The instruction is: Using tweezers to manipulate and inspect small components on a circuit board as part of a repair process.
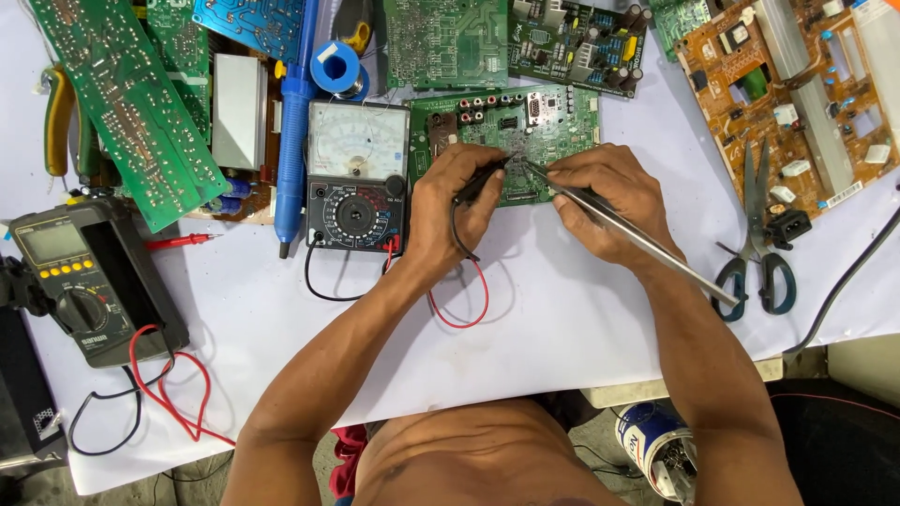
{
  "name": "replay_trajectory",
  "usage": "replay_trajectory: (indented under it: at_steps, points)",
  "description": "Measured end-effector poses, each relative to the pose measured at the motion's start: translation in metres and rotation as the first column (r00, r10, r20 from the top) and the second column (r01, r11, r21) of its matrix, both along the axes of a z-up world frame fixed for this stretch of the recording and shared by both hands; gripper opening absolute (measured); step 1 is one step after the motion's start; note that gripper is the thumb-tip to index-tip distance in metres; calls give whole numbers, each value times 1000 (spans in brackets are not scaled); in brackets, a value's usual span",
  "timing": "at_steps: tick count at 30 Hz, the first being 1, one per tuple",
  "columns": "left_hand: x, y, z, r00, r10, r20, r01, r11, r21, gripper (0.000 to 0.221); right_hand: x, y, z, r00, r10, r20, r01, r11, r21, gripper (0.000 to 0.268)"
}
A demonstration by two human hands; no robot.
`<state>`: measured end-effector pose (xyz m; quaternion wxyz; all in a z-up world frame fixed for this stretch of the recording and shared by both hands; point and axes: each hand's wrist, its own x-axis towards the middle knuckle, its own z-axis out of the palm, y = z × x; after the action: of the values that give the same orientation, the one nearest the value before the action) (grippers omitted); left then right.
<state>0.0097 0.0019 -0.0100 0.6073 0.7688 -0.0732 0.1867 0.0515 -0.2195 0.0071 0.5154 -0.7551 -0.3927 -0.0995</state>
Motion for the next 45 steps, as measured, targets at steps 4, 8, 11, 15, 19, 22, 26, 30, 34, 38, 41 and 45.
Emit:
replay_trajectory:
  at_steps: [4,8,11,15,19,22,26,30,34,38,41,45]
  points:
    - [1,1,-1,1000,7,-1,-7,999,-44,16,-1,4,-2,999,-32,45,30,999,36,7]
    - [2,1,-1,1000,-25,3,25,1000,-2,16,1,6,-3,998,-25,61,21,997,74,8]
    - [2,1,-6,1000,7,7,-7,1000,0,16,3,11,2,996,-12,93,7,998,60,8]
    - [1,-1,-7,998,53,22,-53,998,14,15,3,16,7,988,-26,155,24,1000,19,8]
    - [1,2,-1,1000,6,-8,-6,1000,15,15,4,13,5,997,36,73,-40,997,59,8]
    - [0,0,-3,1000,30,-8,-30,1000,-10,15,4,13,6,994,7,107,-12,999,42,7]
    - [3,-1,-5,1000,10,-3,-10,1000,4,14,5,10,0,998,21,62,-25,998,63,10]
    - [2,-3,-5,1000,15,-9,-14,1000,21,15,3,14,5,996,7,91,-12,999,46,12]
    - [1,-1,-5,999,2,-46,-2,1000,-8,15,5,5,-3,1000,5,25,-6,998,66,10]
    - [0,-2,-1,999,12,-30,-12,1000,-10,14,3,9,-1,999,-27,24,27,1000,15,13]
    - [-1,-2,-2,1000,14,-23,-14,1000,-20,14,3,7,-2,999,-42,4,42,999,-5,13]
    - [2,-5,-7,1000,29,-2,-29,1000,1,15,3,12,2,999,-28,31,27,1000,14,14]
